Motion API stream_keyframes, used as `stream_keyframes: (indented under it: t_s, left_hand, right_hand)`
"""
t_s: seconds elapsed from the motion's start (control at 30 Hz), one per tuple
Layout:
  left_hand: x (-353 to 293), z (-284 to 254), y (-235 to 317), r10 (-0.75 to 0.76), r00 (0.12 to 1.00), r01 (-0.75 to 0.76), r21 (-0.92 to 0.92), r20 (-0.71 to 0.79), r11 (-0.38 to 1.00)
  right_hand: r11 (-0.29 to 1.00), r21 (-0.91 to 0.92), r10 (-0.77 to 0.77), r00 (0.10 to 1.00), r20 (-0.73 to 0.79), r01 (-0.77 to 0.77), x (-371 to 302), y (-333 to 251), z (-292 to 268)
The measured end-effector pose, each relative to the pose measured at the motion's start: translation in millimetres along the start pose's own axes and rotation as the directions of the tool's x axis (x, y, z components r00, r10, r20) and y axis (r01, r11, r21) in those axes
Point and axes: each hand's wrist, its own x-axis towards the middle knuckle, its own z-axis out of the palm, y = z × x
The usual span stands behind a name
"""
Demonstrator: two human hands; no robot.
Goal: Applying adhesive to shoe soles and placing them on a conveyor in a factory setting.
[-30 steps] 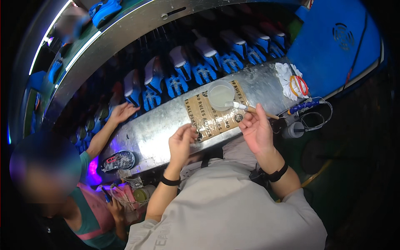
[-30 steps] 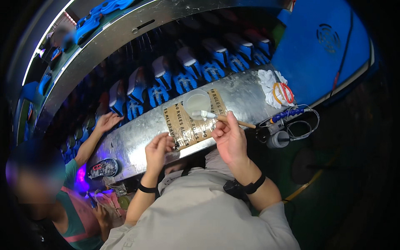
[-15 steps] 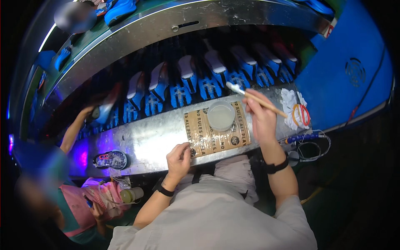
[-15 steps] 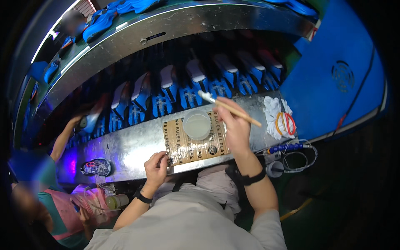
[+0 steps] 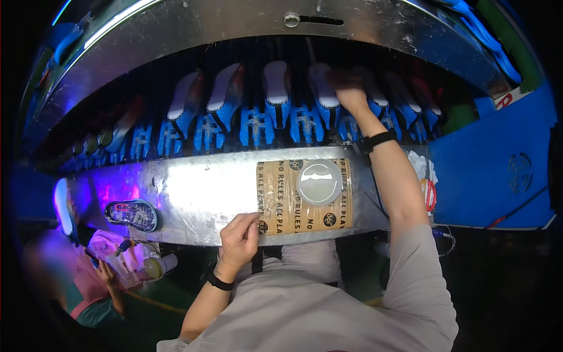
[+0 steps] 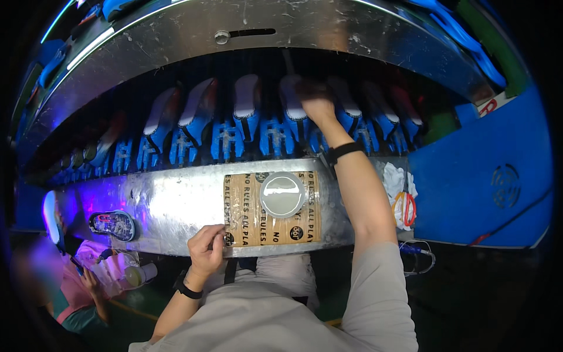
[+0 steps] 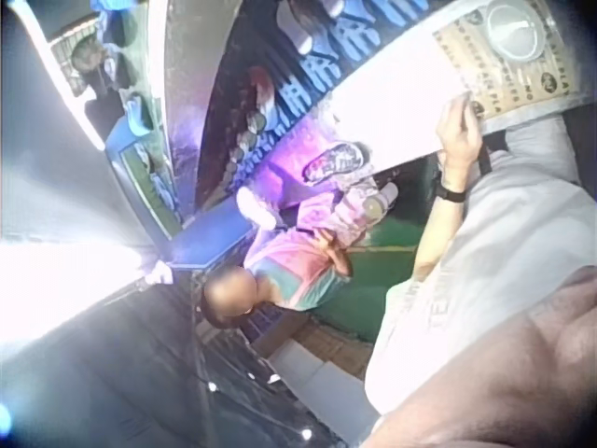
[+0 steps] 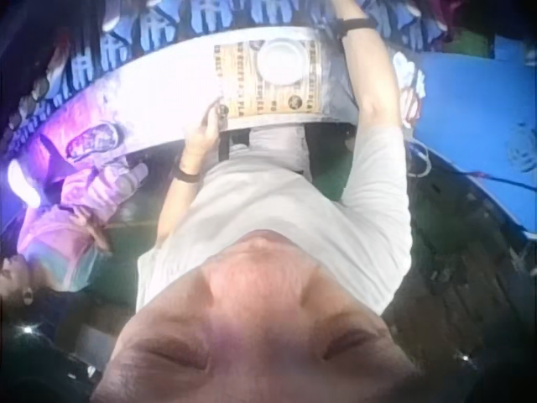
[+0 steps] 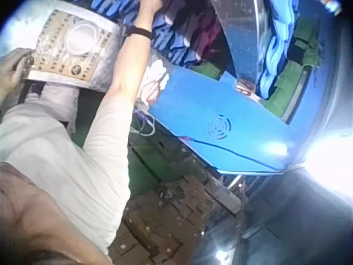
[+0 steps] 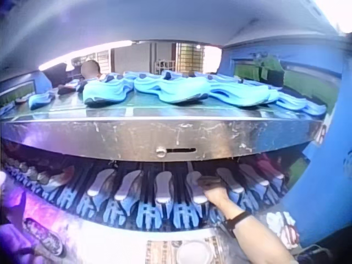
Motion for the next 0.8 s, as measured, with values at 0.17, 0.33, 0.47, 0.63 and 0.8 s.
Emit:
stream_keyframes:
  t_s: [0.17,0.33,0.47,0.63,0.8]
  left_hand:
    - [-4.9,-0.9,-10.0,0.076,0.995,-0.075,0.02,-0.057,0.997]
    - [2.2,-6.3,-4.4,0.003,0.999,-0.008,-0.13,-0.041,0.991]
    - [72.5,10.2,30.9,0.125,0.985,-0.131,-0.044,-0.117,0.99]
    - [205.6,76.2,87.6,0.007,0.962,-0.102,0.335,0.274,0.937]
    - [255.8,123.0,102.7,-0.266,0.79,-0.142,0.587,0.552,0.797]
  right_hand:
    - [0.998,0.066,0.021,0.999,0.042,-0.024,-37.5,-7.9,-31.0]
    - [0.868,0.473,0.172,0.985,0.001,-0.152,-63.8,-24.0,-44.5]
    - [0.716,0.653,0.312,0.95,0.017,-0.247,-67.0,-22.8,-54.3]
    - [0.589,0.721,0.432,0.896,0.102,-0.366,-49.9,-13.6,-53.7]
    - [0.797,0.553,0.283,0.959,0.013,-0.243,-32.4,-5.8,-37.4]
